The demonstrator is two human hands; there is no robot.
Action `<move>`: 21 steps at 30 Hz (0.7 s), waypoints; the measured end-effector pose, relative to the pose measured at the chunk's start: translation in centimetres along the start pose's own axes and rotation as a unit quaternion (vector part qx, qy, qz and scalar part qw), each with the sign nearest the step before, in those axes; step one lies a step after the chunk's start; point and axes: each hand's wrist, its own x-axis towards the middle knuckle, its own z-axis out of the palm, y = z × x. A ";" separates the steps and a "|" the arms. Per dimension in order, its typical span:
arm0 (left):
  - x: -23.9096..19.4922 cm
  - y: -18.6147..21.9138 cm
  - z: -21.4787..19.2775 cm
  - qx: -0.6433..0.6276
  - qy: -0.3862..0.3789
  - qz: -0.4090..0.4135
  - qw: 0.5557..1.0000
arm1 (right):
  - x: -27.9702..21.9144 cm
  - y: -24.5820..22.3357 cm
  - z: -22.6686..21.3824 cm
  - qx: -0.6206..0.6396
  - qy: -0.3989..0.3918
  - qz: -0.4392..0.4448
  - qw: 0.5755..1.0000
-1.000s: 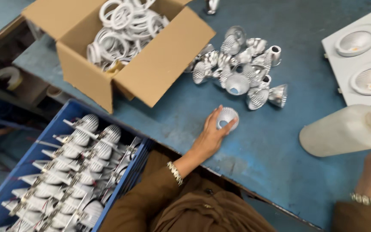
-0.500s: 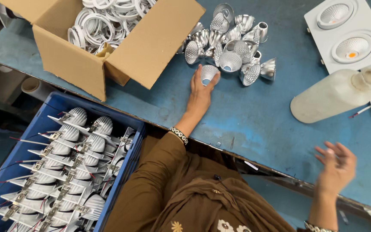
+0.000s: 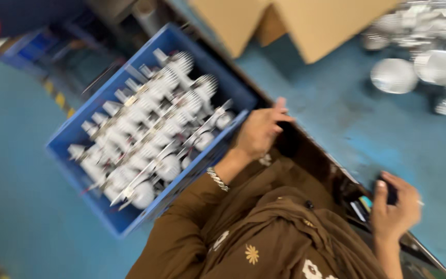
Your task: The person assembles a dual recessed light fixture by inserting LED modules into a white housing, wiping the interior with a yellow cloth, and securing clear plastic covers over each module. The person handles multiple components including LED modules, plastic covers, and a cleaning cloth.
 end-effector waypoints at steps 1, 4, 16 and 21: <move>-2.1 -1.4 -2.5 0.010 0.044 -0.046 0.998 | -0.2 0.4 0.7 -0.050 0.002 -0.045 0.998; -8.7 -6.0 -11.4 0.154 0.206 -0.150 0.954 | -0.8 2.0 1.5 -0.085 -0.008 -0.110 0.990; -31.1 -10.3 -35.8 0.300 0.493 -0.334 0.745 | -2.6 5.8 3.9 0.214 -0.077 0.285 0.931; -33.5 -10.4 -33.0 0.321 0.171 -0.560 0.744 | -2.4 8.9 5.5 0.297 -0.072 0.279 0.910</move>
